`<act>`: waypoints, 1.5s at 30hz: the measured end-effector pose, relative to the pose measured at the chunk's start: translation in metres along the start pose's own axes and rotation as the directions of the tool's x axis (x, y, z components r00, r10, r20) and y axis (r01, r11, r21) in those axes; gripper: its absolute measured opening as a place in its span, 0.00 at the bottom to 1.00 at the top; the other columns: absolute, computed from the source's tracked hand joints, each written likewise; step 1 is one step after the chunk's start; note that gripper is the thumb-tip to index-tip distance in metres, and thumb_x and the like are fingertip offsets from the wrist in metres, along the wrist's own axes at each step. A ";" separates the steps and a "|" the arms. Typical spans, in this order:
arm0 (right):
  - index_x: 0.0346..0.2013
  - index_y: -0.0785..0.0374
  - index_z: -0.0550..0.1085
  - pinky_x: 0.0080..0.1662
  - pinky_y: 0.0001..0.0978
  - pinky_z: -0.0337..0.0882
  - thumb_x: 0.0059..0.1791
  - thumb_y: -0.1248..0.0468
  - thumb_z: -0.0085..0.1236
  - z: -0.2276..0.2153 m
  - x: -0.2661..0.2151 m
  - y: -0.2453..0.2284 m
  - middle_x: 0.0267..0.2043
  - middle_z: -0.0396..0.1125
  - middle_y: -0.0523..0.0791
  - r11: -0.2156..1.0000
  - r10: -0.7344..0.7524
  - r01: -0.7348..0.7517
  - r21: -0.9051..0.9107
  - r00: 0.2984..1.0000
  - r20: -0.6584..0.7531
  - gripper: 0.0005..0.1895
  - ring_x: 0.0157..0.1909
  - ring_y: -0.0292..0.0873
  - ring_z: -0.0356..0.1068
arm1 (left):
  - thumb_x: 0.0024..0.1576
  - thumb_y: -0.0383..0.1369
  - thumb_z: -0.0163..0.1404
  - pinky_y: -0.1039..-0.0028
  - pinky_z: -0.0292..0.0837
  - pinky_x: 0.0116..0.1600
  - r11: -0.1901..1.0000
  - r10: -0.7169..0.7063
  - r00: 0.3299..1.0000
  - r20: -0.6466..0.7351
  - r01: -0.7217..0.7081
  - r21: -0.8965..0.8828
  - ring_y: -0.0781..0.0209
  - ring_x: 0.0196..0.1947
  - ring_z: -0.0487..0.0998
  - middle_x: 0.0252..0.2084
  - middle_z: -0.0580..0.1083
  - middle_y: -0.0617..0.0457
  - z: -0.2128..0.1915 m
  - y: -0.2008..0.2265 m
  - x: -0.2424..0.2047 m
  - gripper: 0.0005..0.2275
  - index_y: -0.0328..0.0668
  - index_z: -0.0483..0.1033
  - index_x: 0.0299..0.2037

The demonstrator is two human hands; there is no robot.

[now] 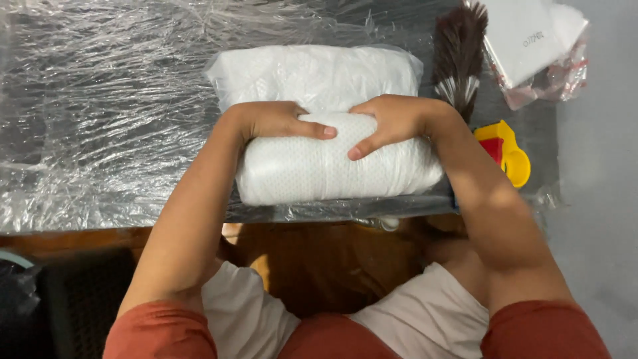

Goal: The person sits on the floor and packs a white item into a plastic bag. They tie the bag, use a tape dispenser to seal it, and then place the sealed package into a black plastic bag.

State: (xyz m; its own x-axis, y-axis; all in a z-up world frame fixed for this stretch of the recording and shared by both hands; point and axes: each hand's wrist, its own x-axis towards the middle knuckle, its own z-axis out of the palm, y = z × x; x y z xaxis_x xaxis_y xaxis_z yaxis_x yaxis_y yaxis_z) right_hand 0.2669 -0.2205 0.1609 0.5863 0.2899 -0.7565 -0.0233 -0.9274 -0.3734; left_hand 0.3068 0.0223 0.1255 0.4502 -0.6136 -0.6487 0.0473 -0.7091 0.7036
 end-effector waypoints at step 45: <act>0.77 0.66 0.51 0.52 0.50 0.65 0.30 0.24 0.64 0.123 -0.047 0.044 0.54 0.69 0.57 0.715 -0.625 0.046 -0.698 0.491 -0.608 0.74 0.52 0.58 0.71 | 0.46 0.77 0.42 0.59 0.77 0.44 0.610 0.549 0.714 -0.434 0.013 0.792 0.43 0.39 0.83 0.40 0.80 0.40 0.126 -0.004 -0.049 0.45 0.43 0.73 0.56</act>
State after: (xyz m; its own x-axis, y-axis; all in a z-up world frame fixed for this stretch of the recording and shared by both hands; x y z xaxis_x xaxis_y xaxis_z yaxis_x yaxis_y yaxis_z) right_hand 0.1388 -0.2461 0.1144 0.7943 0.5776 0.1884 0.5752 -0.8148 0.0728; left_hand 0.1723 0.0117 0.1184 0.7344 -0.6769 0.0490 -0.6721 -0.7154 0.1909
